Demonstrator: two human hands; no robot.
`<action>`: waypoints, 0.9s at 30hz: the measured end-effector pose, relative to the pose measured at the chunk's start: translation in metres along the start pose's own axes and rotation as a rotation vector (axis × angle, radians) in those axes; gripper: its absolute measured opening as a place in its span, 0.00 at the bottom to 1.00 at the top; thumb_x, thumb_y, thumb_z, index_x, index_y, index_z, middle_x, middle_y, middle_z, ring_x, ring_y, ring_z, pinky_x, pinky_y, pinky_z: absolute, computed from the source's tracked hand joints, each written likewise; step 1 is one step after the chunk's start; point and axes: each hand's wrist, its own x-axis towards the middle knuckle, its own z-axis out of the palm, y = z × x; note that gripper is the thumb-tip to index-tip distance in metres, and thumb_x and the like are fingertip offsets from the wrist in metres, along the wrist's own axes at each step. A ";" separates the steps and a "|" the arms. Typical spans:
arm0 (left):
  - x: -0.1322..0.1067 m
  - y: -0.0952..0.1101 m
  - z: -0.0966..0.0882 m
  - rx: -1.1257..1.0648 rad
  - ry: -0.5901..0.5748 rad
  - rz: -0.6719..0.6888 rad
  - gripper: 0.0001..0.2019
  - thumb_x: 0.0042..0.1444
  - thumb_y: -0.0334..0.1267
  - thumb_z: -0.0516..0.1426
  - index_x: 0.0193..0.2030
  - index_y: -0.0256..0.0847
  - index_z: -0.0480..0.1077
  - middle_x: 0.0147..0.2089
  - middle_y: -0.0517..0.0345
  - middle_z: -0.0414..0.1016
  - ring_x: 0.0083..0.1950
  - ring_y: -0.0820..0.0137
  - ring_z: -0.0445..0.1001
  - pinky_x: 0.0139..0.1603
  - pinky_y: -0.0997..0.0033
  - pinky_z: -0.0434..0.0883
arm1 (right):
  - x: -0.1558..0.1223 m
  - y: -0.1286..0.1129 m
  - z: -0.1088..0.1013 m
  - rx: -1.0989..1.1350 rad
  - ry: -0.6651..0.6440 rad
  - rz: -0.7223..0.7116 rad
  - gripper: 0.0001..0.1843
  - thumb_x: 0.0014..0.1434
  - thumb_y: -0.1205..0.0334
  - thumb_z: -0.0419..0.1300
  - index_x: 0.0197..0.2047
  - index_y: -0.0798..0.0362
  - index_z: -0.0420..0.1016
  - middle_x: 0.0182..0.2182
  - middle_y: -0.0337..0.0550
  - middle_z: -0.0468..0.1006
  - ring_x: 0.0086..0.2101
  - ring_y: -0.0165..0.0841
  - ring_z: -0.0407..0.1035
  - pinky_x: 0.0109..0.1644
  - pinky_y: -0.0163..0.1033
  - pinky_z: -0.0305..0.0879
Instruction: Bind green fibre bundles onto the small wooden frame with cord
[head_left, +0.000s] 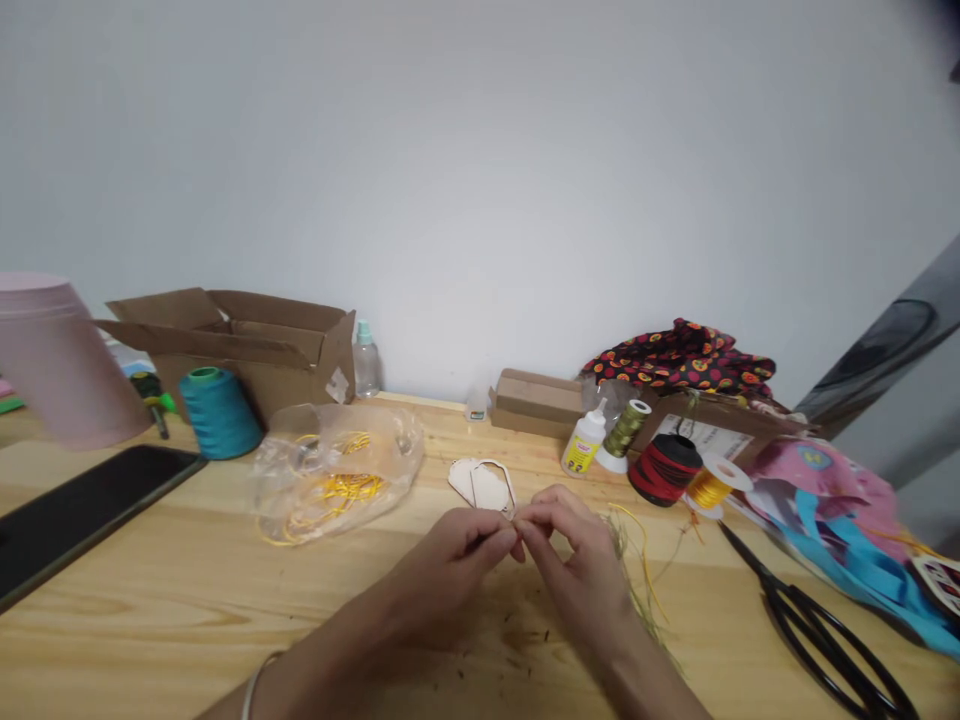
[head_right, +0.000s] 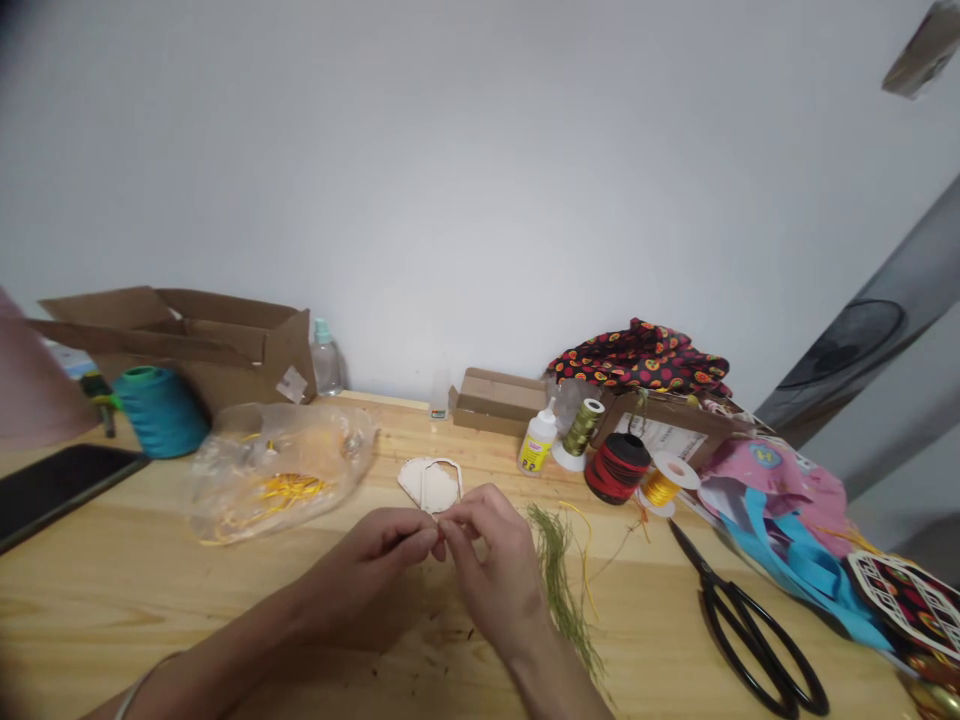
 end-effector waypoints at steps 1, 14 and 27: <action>0.000 0.000 -0.001 -0.017 0.003 -0.011 0.14 0.54 0.40 0.46 0.25 0.37 0.68 0.20 0.66 0.57 0.25 0.75 0.56 0.27 0.78 0.55 | 0.000 0.000 0.000 0.007 -0.003 0.011 0.08 0.54 0.67 0.52 0.25 0.53 0.69 0.24 0.39 0.67 0.27 0.29 0.63 0.31 0.34 0.60; 0.001 -0.003 -0.002 0.029 0.025 0.007 0.12 0.54 0.39 0.46 0.24 0.38 0.66 0.20 0.66 0.56 0.25 0.75 0.57 0.27 0.78 0.56 | -0.002 0.003 0.001 -0.091 0.065 -0.078 0.07 0.55 0.68 0.51 0.30 0.53 0.70 0.26 0.41 0.66 0.28 0.30 0.62 0.29 0.34 0.59; 0.003 -0.001 0.002 -0.276 0.121 -0.055 0.15 0.54 0.44 0.47 0.22 0.38 0.61 0.21 0.66 0.55 0.26 0.75 0.55 0.28 0.77 0.56 | -0.006 0.006 0.005 -0.135 -0.002 -0.193 0.08 0.56 0.69 0.50 0.33 0.51 0.70 0.26 0.41 0.68 0.30 0.30 0.64 0.31 0.34 0.61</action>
